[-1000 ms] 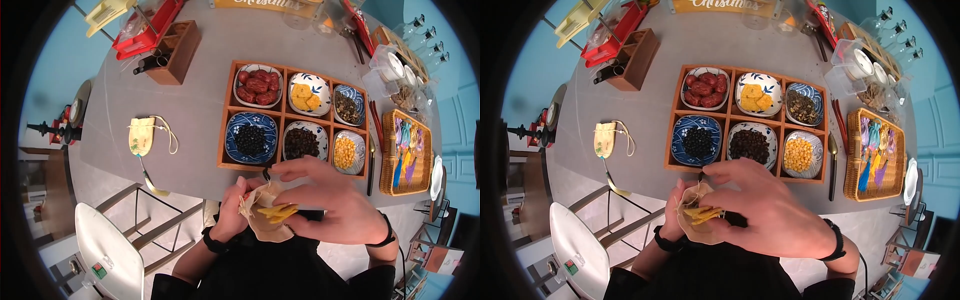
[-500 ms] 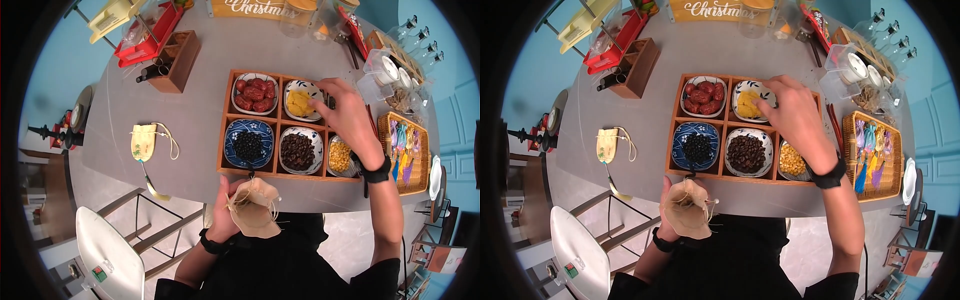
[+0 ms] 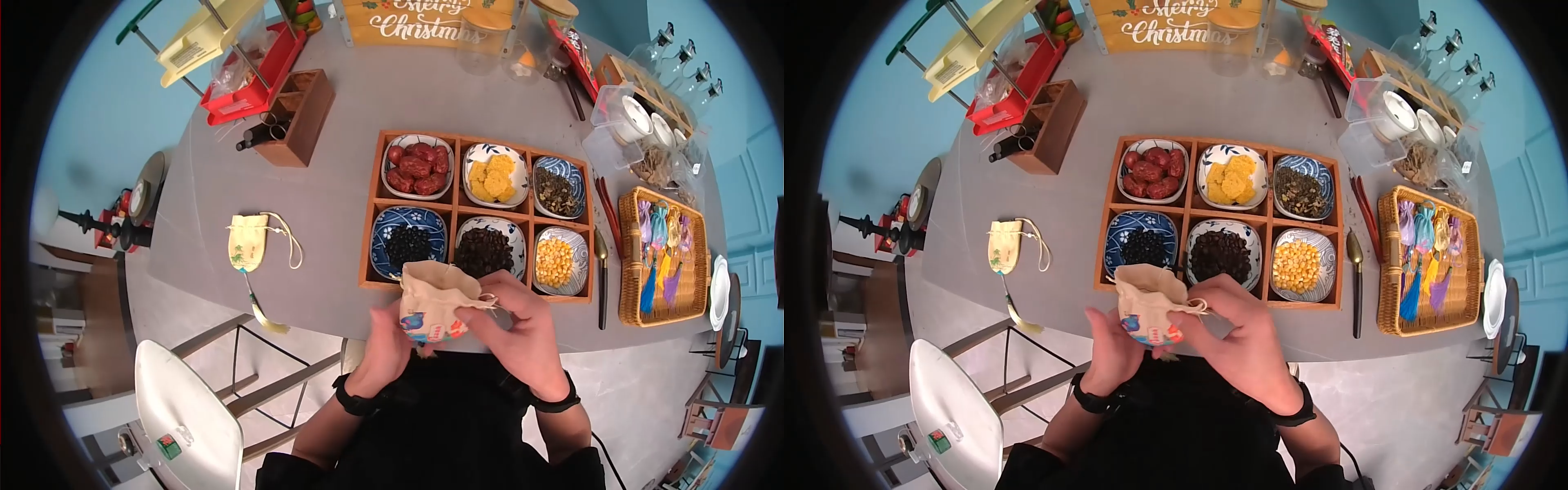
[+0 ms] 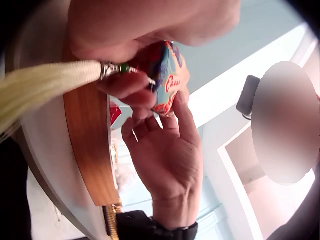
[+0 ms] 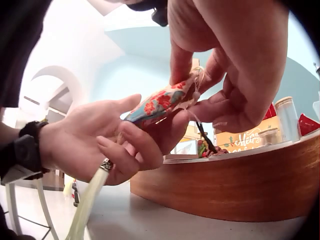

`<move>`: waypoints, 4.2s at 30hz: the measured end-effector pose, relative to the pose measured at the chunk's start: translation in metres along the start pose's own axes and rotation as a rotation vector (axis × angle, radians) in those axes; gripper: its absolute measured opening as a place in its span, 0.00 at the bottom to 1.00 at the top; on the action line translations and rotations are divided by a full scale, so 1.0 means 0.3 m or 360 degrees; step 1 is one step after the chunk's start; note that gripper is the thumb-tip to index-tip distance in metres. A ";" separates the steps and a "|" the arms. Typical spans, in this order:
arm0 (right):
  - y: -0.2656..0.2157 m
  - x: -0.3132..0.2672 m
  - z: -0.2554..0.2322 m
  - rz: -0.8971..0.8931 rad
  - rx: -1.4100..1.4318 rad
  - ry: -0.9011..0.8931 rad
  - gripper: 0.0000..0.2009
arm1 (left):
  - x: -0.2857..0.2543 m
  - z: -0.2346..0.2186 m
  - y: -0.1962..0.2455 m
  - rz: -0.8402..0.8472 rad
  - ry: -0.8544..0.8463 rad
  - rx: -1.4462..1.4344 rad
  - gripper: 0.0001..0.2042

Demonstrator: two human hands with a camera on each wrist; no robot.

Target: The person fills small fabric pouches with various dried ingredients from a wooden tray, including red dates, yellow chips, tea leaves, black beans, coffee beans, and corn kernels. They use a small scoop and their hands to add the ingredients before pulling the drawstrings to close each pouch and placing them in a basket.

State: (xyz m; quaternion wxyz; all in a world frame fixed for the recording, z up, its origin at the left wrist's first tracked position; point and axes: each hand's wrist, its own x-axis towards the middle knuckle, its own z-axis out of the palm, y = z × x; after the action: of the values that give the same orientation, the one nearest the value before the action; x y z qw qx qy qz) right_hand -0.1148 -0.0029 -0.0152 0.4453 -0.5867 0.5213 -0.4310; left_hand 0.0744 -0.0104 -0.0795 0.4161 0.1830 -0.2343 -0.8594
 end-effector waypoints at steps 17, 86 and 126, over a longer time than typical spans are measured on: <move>0.003 -0.139 -0.173 0.0219 0.0247 0.0474 0.11 | -0.168 -0.119 0.589 0.0587 0.1243 0.1536 0.19; 0.029 -0.139 0.007 -0.0105 -0.0406 0.0207 0.17 | -0.073 0.181 0.110 -0.0120 0.0402 0.1667 0.09; 0.012 -0.145 0.062 0.0153 -0.0395 0.0288 0.14 | -0.013 0.211 0.049 0.0175 0.0854 0.2235 0.07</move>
State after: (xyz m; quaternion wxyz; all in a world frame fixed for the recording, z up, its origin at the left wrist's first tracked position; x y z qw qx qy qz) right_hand -0.1013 0.0415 -0.0247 0.3405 -0.5704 0.6361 -0.3926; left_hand 0.0537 0.0006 -0.0187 0.2868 0.5964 -0.6264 -0.4118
